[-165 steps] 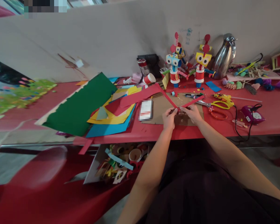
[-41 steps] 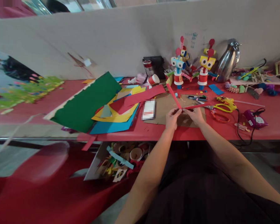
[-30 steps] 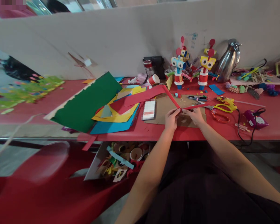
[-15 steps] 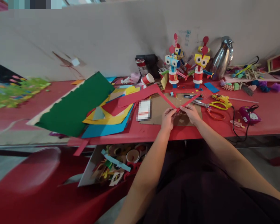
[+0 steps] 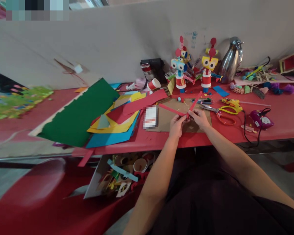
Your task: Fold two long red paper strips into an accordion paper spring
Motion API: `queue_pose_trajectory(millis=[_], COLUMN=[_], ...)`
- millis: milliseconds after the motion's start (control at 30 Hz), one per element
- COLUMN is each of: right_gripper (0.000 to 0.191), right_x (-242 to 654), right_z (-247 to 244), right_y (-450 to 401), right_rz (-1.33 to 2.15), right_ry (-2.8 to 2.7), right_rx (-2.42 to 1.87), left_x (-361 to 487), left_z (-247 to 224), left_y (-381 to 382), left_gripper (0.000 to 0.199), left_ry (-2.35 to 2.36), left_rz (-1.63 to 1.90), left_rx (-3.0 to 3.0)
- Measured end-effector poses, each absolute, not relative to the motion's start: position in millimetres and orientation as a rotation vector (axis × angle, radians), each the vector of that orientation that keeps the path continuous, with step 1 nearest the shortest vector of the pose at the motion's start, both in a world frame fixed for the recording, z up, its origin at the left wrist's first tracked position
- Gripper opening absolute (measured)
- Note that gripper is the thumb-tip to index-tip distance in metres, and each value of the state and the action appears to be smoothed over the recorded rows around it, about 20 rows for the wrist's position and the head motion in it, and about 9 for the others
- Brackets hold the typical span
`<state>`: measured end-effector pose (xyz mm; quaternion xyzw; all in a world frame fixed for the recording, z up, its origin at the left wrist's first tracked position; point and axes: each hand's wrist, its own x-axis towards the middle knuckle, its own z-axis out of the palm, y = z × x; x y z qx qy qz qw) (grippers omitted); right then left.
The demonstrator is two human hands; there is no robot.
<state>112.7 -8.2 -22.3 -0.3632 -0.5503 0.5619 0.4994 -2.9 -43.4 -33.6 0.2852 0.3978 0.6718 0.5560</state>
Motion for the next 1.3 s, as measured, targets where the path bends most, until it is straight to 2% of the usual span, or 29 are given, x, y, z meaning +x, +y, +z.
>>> queue_pose_trajectory(millis=[133, 300, 433, 567, 767, 1000, 1300], right_gripper=[0.052, 0.044, 0.026, 0.01, 0.013, 0.016, 0.016], right_x=[112.5, 113.2, 114.4, 115.7, 115.8, 115.4, 116.5], right_z=[-25.5, -27.2, -29.8, -33.2, -39.2, -39.8, -41.2], right_y=[-7.6, -11.6, -13.3, -12.8, -12.7, -9.4, -5.4], right_rz=[1.304, 1.165, 0.816, 0.643, 0.462, 0.551, 0.744], right_ry=[-1.4, -1.549, -1.731, -1.783, -1.784, -1.748, -1.651], right_rx=[-0.895, -0.857, -0.899, -0.857, -0.847, -0.867, -0.88], left_x=[-1.0, -1.0, -3.1, -4.5, 3.9, 11.0, 10.8], left_z=[-33.0, -31.5, -31.6, -30.8, -29.6, -32.6, -33.7], left_y=[-44.0, -42.7, -41.6, -42.5, -39.7, -35.0, -37.6], left_gripper=[0.024, 0.021, 0.02, 0.02, 0.021, 0.02, 0.02], left_ry=[0.952, 0.905, 0.91, 0.891, 0.833, 0.819, 0.916], left_rz=[1.658, 1.735, 1.713, 1.658, 1.557, 1.622, 1.758], left_rx=[0.68, 0.6, 0.548, 0.507, 0.334, 0.261, 0.453])
